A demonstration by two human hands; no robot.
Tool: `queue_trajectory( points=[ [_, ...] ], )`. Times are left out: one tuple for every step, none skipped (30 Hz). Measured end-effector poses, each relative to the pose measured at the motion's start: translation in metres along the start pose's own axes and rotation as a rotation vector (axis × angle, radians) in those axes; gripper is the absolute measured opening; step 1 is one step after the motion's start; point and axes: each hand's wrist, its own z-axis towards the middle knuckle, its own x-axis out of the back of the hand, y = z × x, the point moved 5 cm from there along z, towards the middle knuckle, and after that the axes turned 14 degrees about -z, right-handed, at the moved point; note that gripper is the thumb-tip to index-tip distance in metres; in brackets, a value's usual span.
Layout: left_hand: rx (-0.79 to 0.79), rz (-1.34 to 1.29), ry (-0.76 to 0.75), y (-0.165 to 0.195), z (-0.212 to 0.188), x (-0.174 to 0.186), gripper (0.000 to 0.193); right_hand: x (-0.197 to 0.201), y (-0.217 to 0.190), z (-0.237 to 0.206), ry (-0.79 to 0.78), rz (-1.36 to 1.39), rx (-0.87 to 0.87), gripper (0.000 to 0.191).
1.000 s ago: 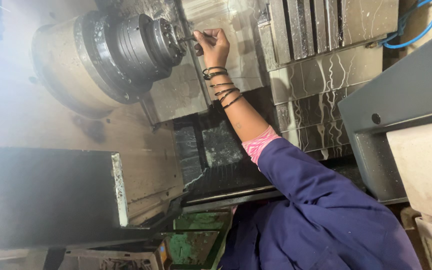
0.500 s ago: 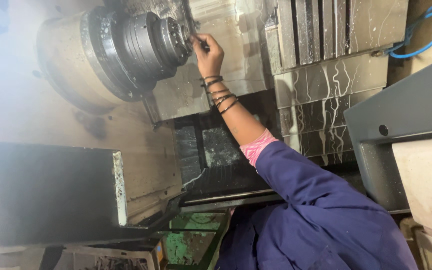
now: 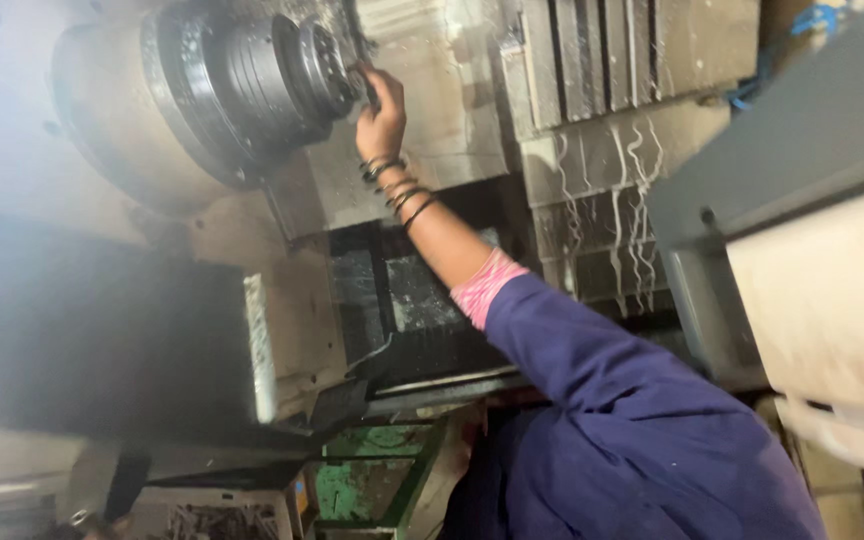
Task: The person places a metal rod into a lathe chuck, closes the machine door, and runs the lathe to machine the part. They then open the door, remove the finished piece, and measure it with a micrometer before placing it with other completed parts.
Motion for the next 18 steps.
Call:
queue_trajectory(
  points=[
    [-0.020,-0.036,-0.071,0.006,-0.001,0.002,0.013,0.012,-0.002,0.007,-0.022,-0.049,0.085,0.057],
    [-0.040,-0.076,-0.139,0.012,-0.002,0.005,0.013,0.032,-0.008,0.010,-0.042,-0.105,0.167,0.056],
    [-0.060,-0.116,-0.207,0.019,-0.003,0.008,0.013,0.054,-0.005,0.010,-0.164,0.130,-0.033,0.056],
    [-0.082,-0.153,-0.276,0.024,-0.001,0.009,0.013,0.081,-0.007,0.006,-0.278,0.372,-0.225,0.057],
    [-0.099,-0.200,-0.357,0.028,0.002,0.010,0.013,0.117,-0.016,-0.010,-0.389,0.616,-0.417,0.058],
    [-0.117,-0.234,-0.438,0.032,0.007,0.009,0.013,0.161,-0.036,-0.032,-0.467,0.620,-0.404,0.047],
    [-0.131,-0.289,-0.540,0.034,0.012,0.004,0.013,0.209,-0.057,-0.057,-0.541,0.622,-0.393,0.039],
    [-0.146,-0.340,-0.644,0.036,0.019,-0.002,0.012,0.265,-0.083,-0.085,-0.615,0.666,-0.248,0.032],
    [-0.134,-0.415,-0.737,0.037,0.024,-0.010,0.012,0.325,-0.108,-0.115,-0.688,0.695,-0.102,0.029],
    [-0.115,-0.506,-0.833,0.039,0.027,-0.019,0.012,0.378,-0.123,-0.137,-0.635,0.710,-0.091,0.034],
    [-0.045,-0.641,-0.942,0.038,0.031,-0.033,0.015,0.435,-0.137,-0.157,-0.426,0.471,-0.001,0.038],
    [-0.205,-0.656,-0.981,0.045,0.031,-0.045,0.011,0.485,-0.147,-0.166,-0.106,0.234,0.099,0.029],
    [-0.369,-0.670,-1.009,0.052,0.029,-0.057,0.011,0.522,-0.151,-0.171,0.188,0.289,0.146,0.028],
    [-0.537,-0.690,-1.021,0.062,0.022,-0.068,0.015,0.557,-0.151,-0.171,0.477,0.340,0.208,0.027],
    [-0.251,-0.827,-0.970,0.059,0.020,-0.086,0.013,0.585,-0.155,-0.167,0.509,0.207,0.251,0.028],
    [0.038,-0.938,-0.902,0.056,0.014,-0.105,0.018,0.607,-0.158,-0.162,0.532,0.085,0.293,0.031],
    [0.334,-1.024,-0.822,0.053,0.008,-0.115,0.025,0.618,-0.160,-0.156,0.532,-0.042,0.286,0.034],
    [0.331,-1.104,-0.814,0.063,0.003,-0.125,0.021,0.626,-0.161,-0.150,0.530,-0.170,0.268,0.037]
  ],
)
